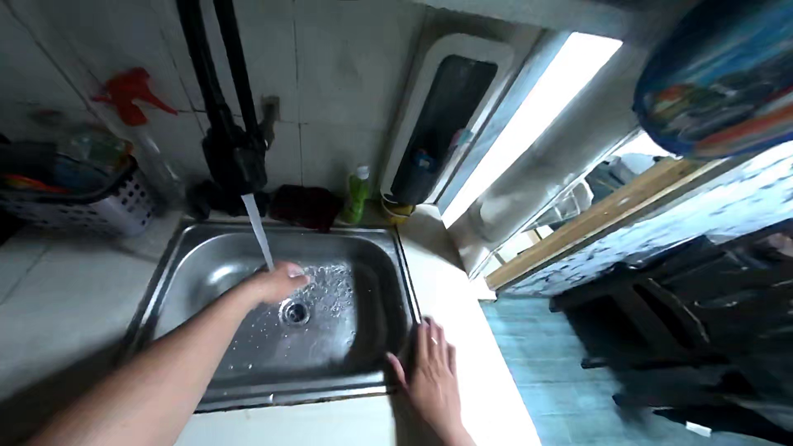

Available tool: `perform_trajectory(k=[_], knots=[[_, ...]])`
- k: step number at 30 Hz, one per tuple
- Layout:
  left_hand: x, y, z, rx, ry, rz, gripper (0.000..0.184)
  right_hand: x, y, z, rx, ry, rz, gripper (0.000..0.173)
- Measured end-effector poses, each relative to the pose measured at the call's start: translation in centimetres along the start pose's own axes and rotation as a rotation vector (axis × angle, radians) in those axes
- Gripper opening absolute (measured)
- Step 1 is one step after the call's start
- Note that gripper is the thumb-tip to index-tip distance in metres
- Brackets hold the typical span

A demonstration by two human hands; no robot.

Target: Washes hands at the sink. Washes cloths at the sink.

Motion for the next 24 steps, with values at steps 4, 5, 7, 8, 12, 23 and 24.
perform_trajectory(k=[4, 5, 7, 8, 12, 23, 24], knots=[[-1.1, -1.0, 0.1, -0.013, -0.004, 0.099, 0.055, 5.7, 2.2, 5.0, -0.087, -0.338, 0.074, 0.123], [-1.1, -1.2, 0.3, -0.008, -0.003, 0.124, 0.055, 5.7, 2.0, 4.0, -0.076, -0.353, 0.103, 0.126], [-0.6, -1.2, 1.5, 0.032, 0.009, 0.182, 0.052, 4.2, 1.4, -1.3, 0.0, -0.311, 0.105, 0.124], [-0.2, -0.9, 2.3, 0.06, 0.029, 0.205, 0.051, 2.8, 0.9, -5.0, 0.039, -0.271, 0.092, 0.119], [-0.3, -0.9, 4.0, 0.097, 0.067, 0.219, 0.05, -2.9, -2.9, -17.1, -0.028, -0.193, 0.082, 0.109], [-1.7, -0.8, 3.4, 0.173, 0.078, 0.437, 0.047, 1.1, -4.9, -26.4, -0.271, -0.189, 0.098, 0.085], [-1.8, -1.0, 3.8, 0.175, 0.093, 0.461, 0.045, 1.4, -5.8, -27.5, -0.298, -0.219, 0.134, 0.089]])
Point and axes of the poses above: each hand's wrist, its own z-axis away from the middle knuckle, its own y-axis out of the back of the hand, x = y × z, the point moved 10 cm from there along -z, towards the middle knuckle, and after that the axes turned 14 degrees about -y, right-handed, at the moved point
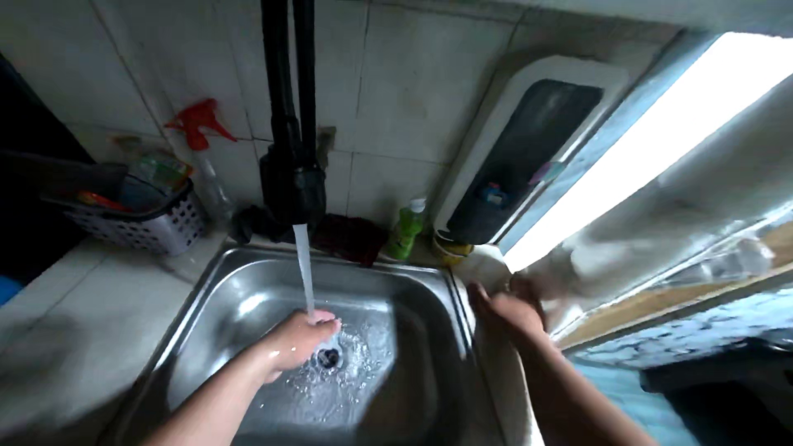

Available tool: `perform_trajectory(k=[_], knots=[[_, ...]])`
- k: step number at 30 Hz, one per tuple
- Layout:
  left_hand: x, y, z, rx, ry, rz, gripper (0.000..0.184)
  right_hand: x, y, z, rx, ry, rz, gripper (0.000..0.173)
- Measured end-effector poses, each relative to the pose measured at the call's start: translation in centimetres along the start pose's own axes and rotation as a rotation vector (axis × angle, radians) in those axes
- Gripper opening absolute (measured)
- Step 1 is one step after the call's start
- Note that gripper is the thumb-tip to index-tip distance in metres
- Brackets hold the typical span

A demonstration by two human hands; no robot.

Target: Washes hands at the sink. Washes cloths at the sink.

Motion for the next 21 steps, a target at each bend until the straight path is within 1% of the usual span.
perform_trajectory(k=[1, 2, 3, 4, 5, 6, 7, 8, 10, 12, 13, 14, 16, 17, 18, 19, 20, 21], knots=[[-0.4, -0.2, 0.3, 0.0, 0.015, 0.022, 0.044, -0.8, -0.1, -0.6, 0.002, -0.001, 0.002, 0.093], [-0.8, -0.5, 0.5, 0.004, 0.025, 0.045, 0.043, -2.3, 0.1, -0.4, 0.042, 0.042, 0.002, 0.093], [-1.3, -0.6, 0.6, 0.011, 0.04, 0.073, 0.042, -4.5, 0.4, 0.8, 0.073, 0.124, -0.025, 0.094], [-1.7, -0.8, 0.6, 0.025, 0.063, 0.111, 0.041, -6.9, 0.5, 3.2, 0.119, 0.231, -0.077, 0.094], [-2.0, -1.2, 0.6, 0.05, 0.079, 0.168, 0.039, -9.3, 0.0, 6.0, 0.121, 0.349, -0.117, 0.095], [-2.0, -1.5, 0.5, 0.086, 0.086, 0.235, 0.039, -11.3, -1.0, 9.3, 0.05, 0.439, -0.138, 0.094], [-1.9, -1.8, 0.4, 0.127, 0.084, 0.307, 0.038, -12.9, -2.2, 12.9, -0.078, 0.471, -0.178, 0.088], [-1.5, -1.8, 0.4, 0.173, 0.071, 0.384, 0.038, -14.2, -3.1, 16.1, -0.225, 0.451, -0.279, 0.079], [-0.7, -1.9, 1.0, 0.267, 0.035, 0.506, 0.037, -16.3, -4.7, 21.1, -0.466, 0.344, -0.656, 0.066], [0.4, -2.5, 2.1, 0.307, -0.016, 0.541, 0.039, -18.1, -5.8, 24.1, -0.579, 0.162, -1.1, 0.058], [0.7, -3.1, 2.7, 0.302, -0.044, 0.516, 0.04, -18.9, -6.2, 25.3, -0.619, 0.045, -1.279, 0.057], [1.2, -3.7, 3.3, 0.283, -0.073, 0.469, 0.044, -19.5, -5.8, 26.6, -0.688, -0.072, -1.408, 0.058], [1.8, -4.1, 4.1, 0.249, -0.096, 0.377, 0.055, -20.3, -1.7, 29.9, -0.891, -0.261, -1.553, 0.055], [2.1, -3.7, 4.2, 0.255, -0.106, 0.383, 0.058, -20.6, 0.0, 31.5, -0.943, -0.291, -1.577, 0.053], [2.2, -2.9, 4.2, 0.289, -0.113, 0.419, 0.056, -21.3, 0.1, 32.4, -0.971, -0.222, -1.575, 0.055], [1.8, -2.0, 3.9, 0.336, -0.107, 0.487, 0.051, -22.3, -1.2, 32.7, -0.969, -0.076, -1.579, 0.059], [1.0, -1.3, 3.4, 0.375, -0.122, 0.588, 0.046, -23.2, -2.4, 33.1, -0.997, -0.002, -1.611, 0.061], [0.4, -1.0, 2.7, 0.342, -0.225, 0.63, 0.045, -23.7, -3.1, 33.4, -1.045, 0.002, -1.645, 0.059]])
Point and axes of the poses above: each hand's wrist, its own z-axis away from the middle knuckle, its own y-axis out of the back of the hand, x = y × z, the point moved 10 cm from there along -z, towards the middle knuckle, and after that the axes turned 14 degrees about -y, right-handed, at the moved point
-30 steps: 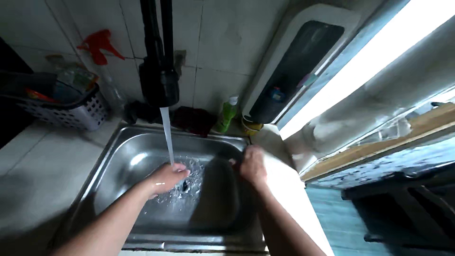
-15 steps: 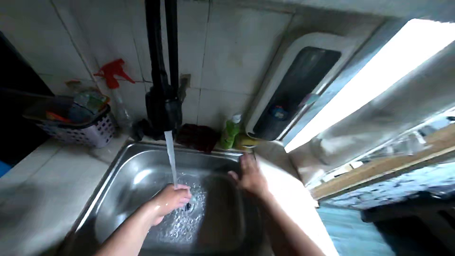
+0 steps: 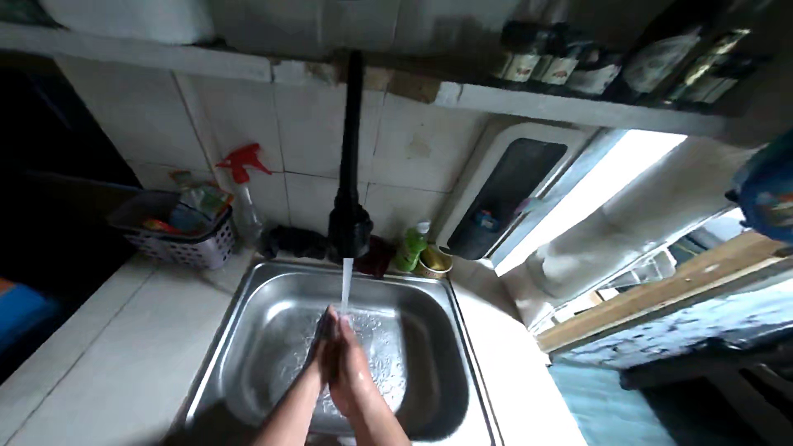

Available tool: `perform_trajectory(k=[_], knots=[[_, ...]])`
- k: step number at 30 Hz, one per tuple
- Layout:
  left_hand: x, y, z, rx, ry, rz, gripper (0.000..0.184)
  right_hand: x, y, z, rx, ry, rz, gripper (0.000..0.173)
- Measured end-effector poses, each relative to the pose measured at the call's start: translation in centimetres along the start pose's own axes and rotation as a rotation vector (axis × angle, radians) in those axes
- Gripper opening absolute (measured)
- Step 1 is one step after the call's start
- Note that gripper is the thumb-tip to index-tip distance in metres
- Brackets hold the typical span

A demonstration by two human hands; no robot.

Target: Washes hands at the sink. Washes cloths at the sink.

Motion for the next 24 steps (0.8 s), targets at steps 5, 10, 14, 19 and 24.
perform_trajectory(k=[5, 10, 14, 19, 24], knots=[[-2.4, -1.3, 0.3, -0.033, 0.086, -0.207, 0.046, 0.1, 3.3, -0.7, 0.125, -0.04, -0.034, 0.052], [-5.0, -1.2, -2.8, -0.276, 0.15, -0.48, 0.062, -6.8, 12.2, 3.2, 0.546, 0.157, 1.112, 0.058], [-4.3, -0.6, -2.8, -0.401, 0.171, -0.555, 0.062, -12.6, 21.9, -1.1, 1.01, 0.225, 1.675, 0.085], [-4.2, -0.1, -2.4, -0.339, 0.261, -0.414, 0.045, -13.4, 19.6, -5.5, 0.673, 0.282, 1.879, 0.099], [-3.1, -2.1, -3.0, -0.298, 0.284, -0.256, 0.041, -12.6, 30.2, 6.3, 0.869, 0.325, 1.776, 0.097]])
Point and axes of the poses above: each hand's wrist, its own z-axis away from the middle knuckle, its own y-axis out of the back of the hand, x = y × z, the point moved 10 cm from there along -z, towards the middle knuckle, and after that the axes turned 14 degrees about -y, right-handed, at the moved point
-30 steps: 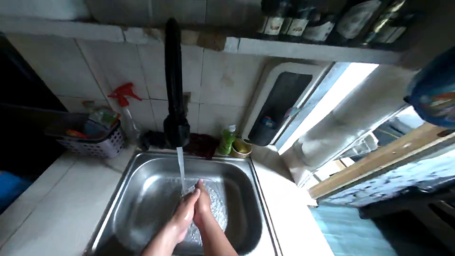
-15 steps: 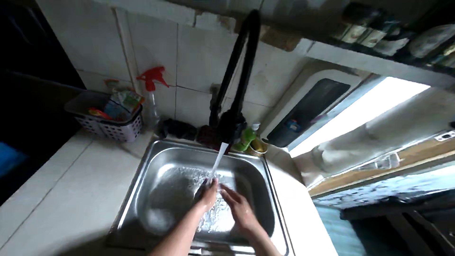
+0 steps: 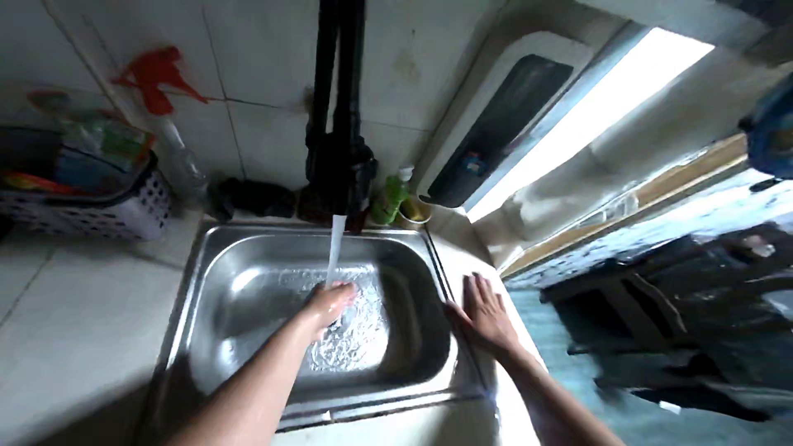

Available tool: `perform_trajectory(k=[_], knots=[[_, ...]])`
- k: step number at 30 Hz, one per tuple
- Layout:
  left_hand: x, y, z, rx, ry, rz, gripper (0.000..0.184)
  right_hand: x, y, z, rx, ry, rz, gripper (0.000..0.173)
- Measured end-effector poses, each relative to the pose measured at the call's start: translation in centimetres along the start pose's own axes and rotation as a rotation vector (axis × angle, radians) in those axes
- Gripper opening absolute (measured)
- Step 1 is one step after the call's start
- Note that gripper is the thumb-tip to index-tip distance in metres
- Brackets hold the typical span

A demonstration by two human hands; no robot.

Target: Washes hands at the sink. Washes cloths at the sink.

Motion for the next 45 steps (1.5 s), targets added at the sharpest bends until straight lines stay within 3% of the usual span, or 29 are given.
perform_trajectory(k=[3, 5, 7, 10, 13, 15, 16, 18, 20, 22, 26, 28, 31, 35, 39, 42, 45], knots=[[0.5, -1.0, -1.1, -0.061, -0.021, 0.024, 0.043, 5.4, 0.1, 10.0, 0.064, -0.001, 0.007, 0.106], [0.4, -1.1, -1.5, -0.084, -0.021, 0.002, 0.043, 4.8, 0.2, 15.8, 0.063, 0.033, -0.005, 0.108], [0.3, -0.9, -1.8, -0.094, -0.035, -0.017, 0.043, -0.7, 0.3, 19.7, 0.008, 0.133, -0.067, 0.11], [0.0, -0.6, -1.3, -0.094, -0.025, 0.008, 0.043, -14.6, -1.1, 23.1, -0.098, 0.326, -0.141, 0.109], [0.3, 0.2, 0.2, -0.039, 0.028, 0.084, 0.042, -27.7, -2.9, 22.8, -0.245, 0.42, -0.041, 0.089], [0.5, 1.7, 1.5, 0.045, -0.002, 0.08, 0.036, -31.7, -4.4, 19.6, -0.629, 0.27, -0.073, 0.054], [0.8, 3.0, 2.5, 0.081, -0.05, 0.02, 0.033, -32.4, -5.2, 17.3, -0.718, 0.153, -0.226, 0.04], [2.7, 5.9, 5.9, 0.106, -0.174, -0.256, 0.031, -31.9, -6.4, 12.3, -0.716, -0.116, -0.817, 0.02], [2.8, 7.8, 9.0, 0.141, -0.228, -0.499, 0.027, -31.2, -7.5, 9.4, -0.808, -0.413, -1.429, 0.024], [-0.6, 7.6, 11.5, 0.089, -0.158, -0.612, 0.033, -31.5, -8.1, 7.7, -0.936, -0.566, -1.742, 0.026], [-5.9, 2.2, 15.0, -0.262, -0.174, -0.938, 0.042, -33.6, -7.8, 6.5, -1.008, -0.674, -1.979, 0.029], [-6.4, 3.1, 15.6, -0.345, -0.204, -1.057, 0.049, -34.7, -7.5, 6.9, -1.01, -0.728, -2.02, 0.029], [-5.7, 9.7, 17.6, -0.29, -0.281, -1.247, 0.066, -34.4, -6.8, 7.7, -0.982, -0.763, -2.139, 0.037], [-5.6, 19.3, 25.5, -0.021, -0.364, -1.458, 0.08, -32.6, -6.5, 7.5, -0.931, -0.75, -2.249, 0.038], [-5.7, 34.5, 31.4, 0.447, 0.02, -1.51, 0.086, -30.8, -7.0, 6.9, -0.917, -0.73, -2.294, 0.035], [-4.0, 44.3, 30.7, 0.74, 0.151, -1.424, 0.091, -30.1, -6.3, 6.8, -0.875, -0.736, -2.261, 0.032], [-1.7, 46.1, 25.1, 0.869, 0.17, -1.387, 0.095, -29.7, -6.1, 6.7, -0.885, -0.722, -2.237, 0.036]])
Point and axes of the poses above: each hand's wrist, its own z-axis away from the middle knuckle, its own y-axis out of the back of the hand, x = y × z, the point moved 10 cm from there along -z, towards the middle knuckle, and after that the axes turned 14 degrees about -y, right-handed, at the moved point
